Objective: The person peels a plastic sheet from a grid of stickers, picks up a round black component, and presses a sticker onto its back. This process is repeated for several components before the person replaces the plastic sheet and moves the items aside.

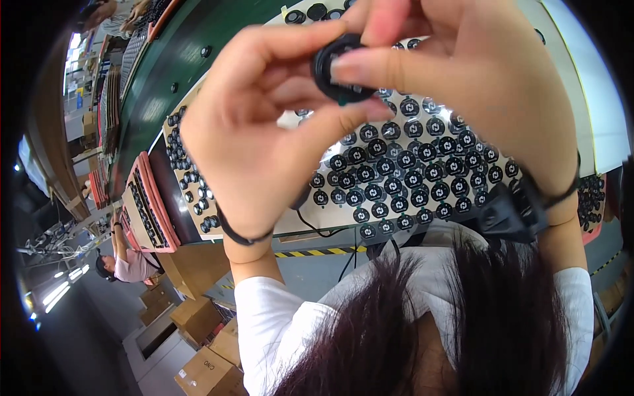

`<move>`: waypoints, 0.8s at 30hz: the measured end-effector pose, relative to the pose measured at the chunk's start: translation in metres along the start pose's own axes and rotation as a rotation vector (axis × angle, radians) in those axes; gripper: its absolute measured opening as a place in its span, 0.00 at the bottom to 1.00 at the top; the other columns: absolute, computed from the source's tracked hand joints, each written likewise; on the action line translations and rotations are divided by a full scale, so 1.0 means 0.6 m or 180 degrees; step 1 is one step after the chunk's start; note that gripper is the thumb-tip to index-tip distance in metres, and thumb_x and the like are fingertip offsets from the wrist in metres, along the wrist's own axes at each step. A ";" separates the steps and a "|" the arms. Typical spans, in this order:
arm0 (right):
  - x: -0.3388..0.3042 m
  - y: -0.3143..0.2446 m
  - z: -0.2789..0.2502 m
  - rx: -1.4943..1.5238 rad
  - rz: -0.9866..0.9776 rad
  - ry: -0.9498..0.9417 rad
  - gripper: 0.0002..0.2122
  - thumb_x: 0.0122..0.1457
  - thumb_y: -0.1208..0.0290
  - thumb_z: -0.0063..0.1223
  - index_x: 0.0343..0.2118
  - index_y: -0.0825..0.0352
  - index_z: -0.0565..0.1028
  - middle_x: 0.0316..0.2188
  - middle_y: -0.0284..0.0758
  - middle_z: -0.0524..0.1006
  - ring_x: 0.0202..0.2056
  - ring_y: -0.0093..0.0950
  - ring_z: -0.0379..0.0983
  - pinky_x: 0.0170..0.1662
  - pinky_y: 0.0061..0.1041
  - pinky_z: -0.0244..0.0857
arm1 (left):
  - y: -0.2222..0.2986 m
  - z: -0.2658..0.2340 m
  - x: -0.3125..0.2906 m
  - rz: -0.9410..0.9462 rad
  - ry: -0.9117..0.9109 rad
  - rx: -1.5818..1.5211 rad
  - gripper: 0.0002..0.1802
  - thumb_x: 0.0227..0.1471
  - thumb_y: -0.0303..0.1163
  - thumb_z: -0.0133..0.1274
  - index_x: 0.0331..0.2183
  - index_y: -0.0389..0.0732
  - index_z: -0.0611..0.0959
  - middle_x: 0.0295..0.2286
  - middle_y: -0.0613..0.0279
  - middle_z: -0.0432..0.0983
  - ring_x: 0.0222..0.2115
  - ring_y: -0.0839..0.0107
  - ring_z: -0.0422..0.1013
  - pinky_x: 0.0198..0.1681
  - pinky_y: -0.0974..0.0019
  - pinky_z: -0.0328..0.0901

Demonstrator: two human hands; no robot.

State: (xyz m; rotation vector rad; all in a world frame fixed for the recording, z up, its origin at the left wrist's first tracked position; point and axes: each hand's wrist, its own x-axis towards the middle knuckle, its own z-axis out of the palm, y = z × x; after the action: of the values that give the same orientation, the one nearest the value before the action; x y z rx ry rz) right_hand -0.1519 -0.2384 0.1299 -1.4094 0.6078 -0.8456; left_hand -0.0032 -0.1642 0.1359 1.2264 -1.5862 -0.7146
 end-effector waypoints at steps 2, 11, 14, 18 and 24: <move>0.003 0.015 0.011 -0.0230 -0.0442 0.0341 0.05 0.49 0.78 0.53 0.22 0.72 0.69 0.28 0.40 0.73 0.28 0.21 0.70 0.32 0.15 0.63 | -0.001 -0.003 -0.006 0.0173 0.0018 -0.0050 0.22 0.30 0.09 0.56 0.35 0.22 0.71 0.32 0.44 0.72 0.31 0.63 0.73 0.34 0.67 0.71; -0.027 0.147 0.015 -0.2862 -0.1124 -0.0165 0.07 0.42 0.73 0.55 0.24 0.66 0.70 0.30 0.36 0.72 0.31 0.31 0.70 0.33 0.25 0.64 | -0.202 -0.114 0.143 -0.0676 -0.1041 0.0213 0.20 0.41 0.19 0.52 0.41 0.31 0.72 0.31 0.56 0.73 0.29 0.72 0.73 0.32 0.74 0.68; -0.037 0.189 0.040 -0.2935 -0.0378 -0.1085 0.05 0.41 0.75 0.54 0.21 0.66 0.70 0.23 0.35 0.71 0.28 0.34 0.69 0.30 0.29 0.63 | -0.362 -0.164 0.196 -0.0865 0.0226 0.1251 0.21 0.44 0.26 0.52 0.43 0.32 0.71 0.35 0.53 0.72 0.33 0.65 0.72 0.37 0.70 0.66; -0.042 0.219 0.039 -0.3012 -0.0320 -0.1362 0.05 0.41 0.74 0.55 0.19 0.66 0.69 0.21 0.34 0.70 0.27 0.33 0.69 0.30 0.30 0.63 | -0.440 -0.158 0.196 -0.0622 0.0212 0.3261 0.23 0.43 0.33 0.53 0.43 0.36 0.72 0.36 0.50 0.72 0.37 0.59 0.70 0.41 0.66 0.64; -0.048 0.225 0.039 -0.2991 -0.0302 -0.1179 0.06 0.40 0.73 0.55 0.19 0.65 0.69 0.21 0.33 0.70 0.28 0.33 0.69 0.30 0.29 0.63 | -0.347 -0.114 0.173 0.0405 -0.0886 0.3204 0.22 0.39 0.38 0.55 0.40 0.44 0.74 0.38 0.51 0.71 0.38 0.57 0.68 0.40 0.62 0.63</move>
State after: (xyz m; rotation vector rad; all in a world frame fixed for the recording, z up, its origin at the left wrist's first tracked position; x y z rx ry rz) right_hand -0.1303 -0.2069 -0.0047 -2.3908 0.6811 -0.3263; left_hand 0.1352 -0.3211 0.0140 1.7359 -2.3517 0.0637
